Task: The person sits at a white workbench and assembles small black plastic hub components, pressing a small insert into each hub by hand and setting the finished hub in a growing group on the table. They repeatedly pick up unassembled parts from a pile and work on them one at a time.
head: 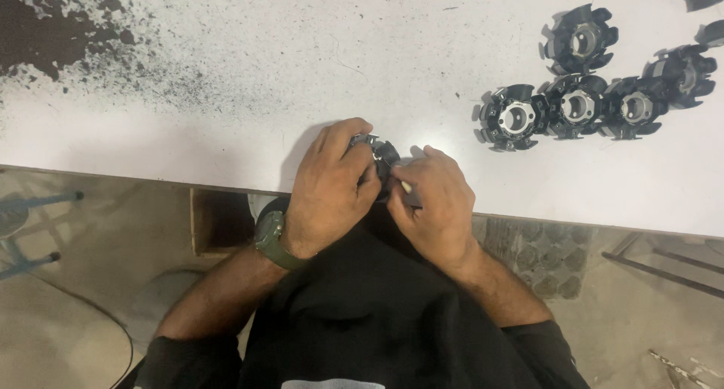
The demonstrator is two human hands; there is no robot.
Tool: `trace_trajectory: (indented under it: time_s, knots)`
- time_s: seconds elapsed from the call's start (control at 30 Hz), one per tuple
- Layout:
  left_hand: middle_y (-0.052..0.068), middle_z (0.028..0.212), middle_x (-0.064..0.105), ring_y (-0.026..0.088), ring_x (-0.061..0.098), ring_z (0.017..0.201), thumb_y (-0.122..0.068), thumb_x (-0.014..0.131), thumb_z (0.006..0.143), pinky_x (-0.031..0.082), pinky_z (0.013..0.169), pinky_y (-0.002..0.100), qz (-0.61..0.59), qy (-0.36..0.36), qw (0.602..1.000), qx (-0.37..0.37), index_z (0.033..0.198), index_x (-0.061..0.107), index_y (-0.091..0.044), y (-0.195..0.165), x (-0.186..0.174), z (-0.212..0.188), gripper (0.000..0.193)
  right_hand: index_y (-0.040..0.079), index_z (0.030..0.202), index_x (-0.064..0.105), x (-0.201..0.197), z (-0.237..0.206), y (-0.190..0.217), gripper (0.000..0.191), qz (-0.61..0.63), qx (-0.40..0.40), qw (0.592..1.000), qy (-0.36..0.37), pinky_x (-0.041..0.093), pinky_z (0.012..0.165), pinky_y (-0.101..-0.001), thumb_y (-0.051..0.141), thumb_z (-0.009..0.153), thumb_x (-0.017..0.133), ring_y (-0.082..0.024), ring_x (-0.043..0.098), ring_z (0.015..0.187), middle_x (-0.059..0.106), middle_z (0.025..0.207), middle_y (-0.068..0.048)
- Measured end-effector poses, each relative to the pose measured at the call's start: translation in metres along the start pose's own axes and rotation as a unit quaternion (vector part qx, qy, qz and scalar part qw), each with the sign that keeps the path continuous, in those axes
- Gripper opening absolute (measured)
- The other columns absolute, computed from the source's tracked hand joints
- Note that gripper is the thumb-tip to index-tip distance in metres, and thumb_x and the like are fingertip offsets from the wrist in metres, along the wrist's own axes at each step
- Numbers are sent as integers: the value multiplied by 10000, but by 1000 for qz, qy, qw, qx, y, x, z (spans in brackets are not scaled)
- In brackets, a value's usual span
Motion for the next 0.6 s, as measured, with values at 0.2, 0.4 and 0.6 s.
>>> trace_trajectory:
  time_s: [0.2,0.4,0.6]
  knots:
    - [152,1287,555,337,602,1158,16,713,819,524,959,454,-21,-49,999,11,936,619,5,2,4,-5,151,43,1063,630,-5,0,5,313,5,-20,1000,-18,564,1039,-504,-43,817,803,-318,715,1018,694,1003,-97]
    - [148,1298,547,324,607,1159,29,706,805,522,972,452,-13,-75,997,33,930,608,-7,5,8,-11,162,43,1054,630,-2,4,9,295,-19,-33,999,-17,568,1031,-490,-61,830,792,-310,713,1004,708,1013,-92]
    - [156,1301,539,337,598,1219,18,708,835,535,987,442,-16,-59,998,16,960,594,-4,-1,-1,-6,171,40,1035,653,-4,9,10,285,-37,-30,999,23,558,1025,-486,-53,803,790,-353,698,981,698,979,-110]
Point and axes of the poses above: each hand's wrist, its own z-axis towards the middle knuckle, its own x-axis out of the palm, y = z × x, the point moved 7 cm from there along z, towards the middle knuckle
